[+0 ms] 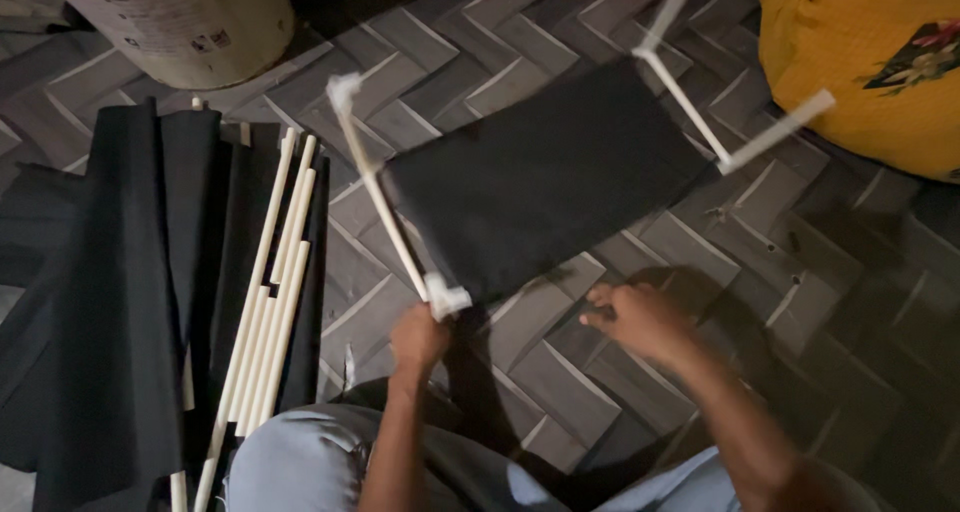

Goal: The person assembles a small furniture frame using white plastic pipes and connectors, then attaches a black fabric panel to the frame. They connect multiple pipe segments and joints, insert the fabric into the frame, and secure the structure.

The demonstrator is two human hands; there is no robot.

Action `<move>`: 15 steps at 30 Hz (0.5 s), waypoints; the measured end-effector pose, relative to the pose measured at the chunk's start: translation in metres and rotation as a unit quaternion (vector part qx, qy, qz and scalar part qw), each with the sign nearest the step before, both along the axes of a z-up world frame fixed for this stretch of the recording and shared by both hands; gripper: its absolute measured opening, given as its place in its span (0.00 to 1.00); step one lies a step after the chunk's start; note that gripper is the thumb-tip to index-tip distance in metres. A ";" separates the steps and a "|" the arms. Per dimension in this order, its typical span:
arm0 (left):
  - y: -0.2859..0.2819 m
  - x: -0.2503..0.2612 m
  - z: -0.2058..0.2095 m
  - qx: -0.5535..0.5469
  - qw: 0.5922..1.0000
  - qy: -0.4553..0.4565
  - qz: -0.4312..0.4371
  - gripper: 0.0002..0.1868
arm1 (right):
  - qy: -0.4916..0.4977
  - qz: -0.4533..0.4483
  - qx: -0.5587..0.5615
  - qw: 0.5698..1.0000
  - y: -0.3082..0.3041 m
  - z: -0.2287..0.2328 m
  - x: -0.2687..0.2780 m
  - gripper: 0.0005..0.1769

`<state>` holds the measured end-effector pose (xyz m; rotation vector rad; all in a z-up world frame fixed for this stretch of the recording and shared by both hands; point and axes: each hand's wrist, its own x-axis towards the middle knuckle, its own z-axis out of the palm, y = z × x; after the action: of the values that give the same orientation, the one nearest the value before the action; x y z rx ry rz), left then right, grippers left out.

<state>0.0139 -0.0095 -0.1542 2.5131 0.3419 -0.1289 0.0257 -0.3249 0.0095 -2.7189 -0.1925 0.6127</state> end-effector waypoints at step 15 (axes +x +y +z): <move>-0.022 0.009 0.000 -0.553 0.783 -0.098 0.267 0.16 | -0.334 -0.037 -0.399 0.853 -0.222 -0.008 0.034 0.15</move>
<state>0.0227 -0.0312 -0.1543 1.1817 0.6427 0.1349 0.0594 -0.5470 0.0015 -3.6199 0.0220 -0.4343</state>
